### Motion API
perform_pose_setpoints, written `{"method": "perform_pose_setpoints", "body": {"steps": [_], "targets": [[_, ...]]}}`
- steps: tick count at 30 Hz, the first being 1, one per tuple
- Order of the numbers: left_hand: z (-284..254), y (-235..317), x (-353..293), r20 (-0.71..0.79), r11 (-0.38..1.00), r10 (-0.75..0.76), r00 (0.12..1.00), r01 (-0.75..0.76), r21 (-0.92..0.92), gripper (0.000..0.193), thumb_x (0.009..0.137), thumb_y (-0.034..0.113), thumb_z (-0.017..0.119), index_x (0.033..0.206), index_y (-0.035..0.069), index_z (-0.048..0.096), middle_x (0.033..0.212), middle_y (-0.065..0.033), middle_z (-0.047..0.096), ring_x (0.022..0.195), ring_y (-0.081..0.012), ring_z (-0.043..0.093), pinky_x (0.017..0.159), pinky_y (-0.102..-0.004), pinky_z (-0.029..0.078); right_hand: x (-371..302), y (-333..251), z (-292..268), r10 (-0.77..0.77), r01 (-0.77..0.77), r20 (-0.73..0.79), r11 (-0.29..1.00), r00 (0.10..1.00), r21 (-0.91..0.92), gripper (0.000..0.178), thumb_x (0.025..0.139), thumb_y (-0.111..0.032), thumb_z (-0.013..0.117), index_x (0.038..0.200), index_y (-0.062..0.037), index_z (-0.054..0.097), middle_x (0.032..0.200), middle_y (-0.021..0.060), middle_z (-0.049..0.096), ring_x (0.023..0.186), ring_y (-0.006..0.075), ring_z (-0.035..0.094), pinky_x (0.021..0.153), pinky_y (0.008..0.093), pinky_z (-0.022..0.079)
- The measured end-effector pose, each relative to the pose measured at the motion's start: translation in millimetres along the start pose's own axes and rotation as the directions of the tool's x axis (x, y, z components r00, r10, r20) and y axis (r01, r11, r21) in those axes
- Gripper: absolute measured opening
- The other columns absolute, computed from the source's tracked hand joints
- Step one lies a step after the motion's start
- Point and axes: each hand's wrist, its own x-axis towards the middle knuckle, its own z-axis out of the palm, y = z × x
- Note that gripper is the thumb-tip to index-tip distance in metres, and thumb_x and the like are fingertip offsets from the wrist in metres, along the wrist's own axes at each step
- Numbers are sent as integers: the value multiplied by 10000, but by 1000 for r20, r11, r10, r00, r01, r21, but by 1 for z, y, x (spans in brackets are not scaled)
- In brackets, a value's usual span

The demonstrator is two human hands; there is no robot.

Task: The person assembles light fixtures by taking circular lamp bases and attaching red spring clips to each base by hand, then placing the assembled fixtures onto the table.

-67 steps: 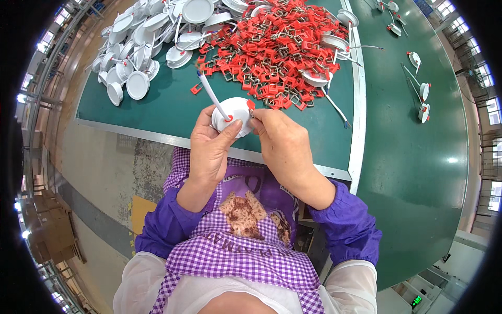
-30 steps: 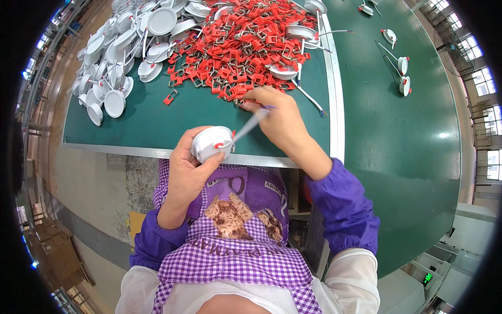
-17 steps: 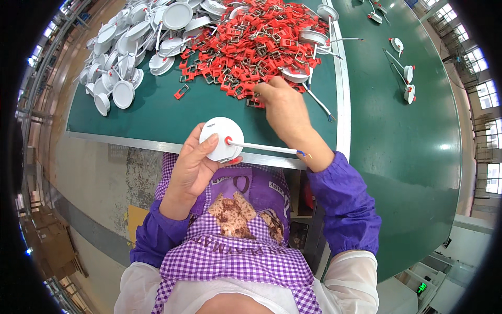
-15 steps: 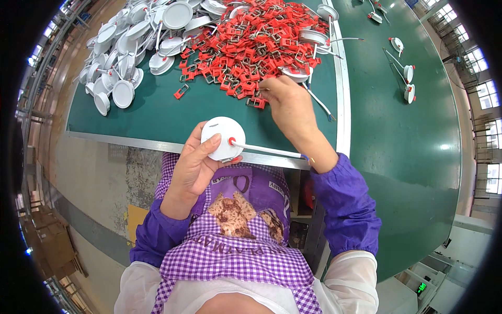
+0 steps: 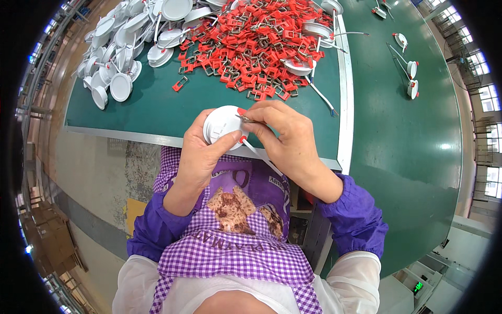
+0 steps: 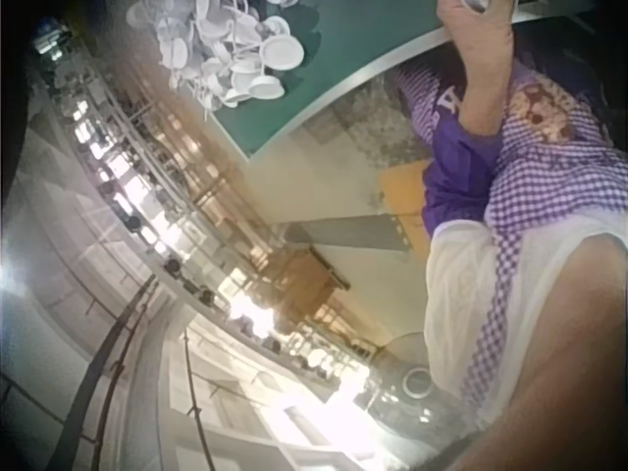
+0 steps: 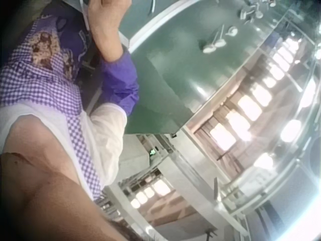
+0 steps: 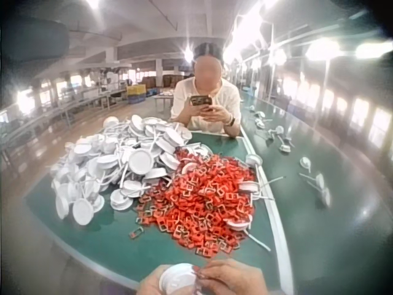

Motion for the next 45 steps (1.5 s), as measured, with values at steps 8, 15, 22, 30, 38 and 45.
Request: {"method": "perform_pose_setpoints", "body": {"steps": [8, 15, 22, 30, 38, 45], "targets": [[4, 3, -2, -41, 955, 122, 992, -106, 278, 316, 819, 18, 731, 1107, 29, 603, 935, -29, 656, 831, -84, 612, 716, -251, 515, -10, -13, 4, 26, -26, 2, 993, 1000, -112, 156, 831, 24, 666, 984, -1, 650, 865, 140, 654, 749, 290, 664, 639, 357, 522], [-1, 2, 2, 54, 916, 147, 988, -156, 368, 307, 836, 28, 731, 1113, 20, 598, 964, -21, 653, 860, -71, 612, 739, -239, 514, -12, -9, 9, -20, 14, -37, 989, 999, -149, 168, 812, 76, 645, 960, -3, 639, 841, 133, 649, 731, 305, 657, 618, 358, 517], [-1, 8, -9, 164, 885, 166, 972, -220, 409, 295, 838, 42, 725, 1109, 26, 610, 967, -31, 656, 862, -79, 608, 742, -247, 507, -17, -5, 1, 148, -147, -2, 983, 989, 110, 266, 789, 47, 696, 1041, -4, 628, 872, 115, 663, 733, 215, 675, 641, 312, 527], [10, 7, -14, 252, 799, 292, 923, -380, 465, 310, 820, 10, 708, 1119, 37, 629, 934, -57, 661, 831, -114, 630, 729, -263, 499, -21, -17, -19, 343, -364, 123, 894, 931, 263, 502, 777, 56, 720, 1257, 37, 571, 1082, 134, 677, 838, 141, 696, 731, 263, 549], [12, 14, -18, 312, 887, 19, 950, -160, 433, 432, 818, 92, 748, 1216, 17, 598, 1075, -127, 663, 960, -180, 646, 835, -319, 507, -24, 2, -37, 453, -525, 272, 777, 849, 346, 422, 839, 37, 665, 1254, 25, 590, 1090, 129, 666, 824, 122, 671, 700, 239, 559], [-116, 53, 70, 58, 94, 838, 543, -248, 964, 511, 732, 237, 796, 1186, 67, 634, 1265, -200, 547, 1192, -391, 494, 999, -458, 408, -30, 44, -160, 378, -588, -501, 719, 778, -370, 379, 866, -43, 675, 1241, -17, 633, 1089, 66, 672, 790, 93, 652, 660, 217, 529]]}}
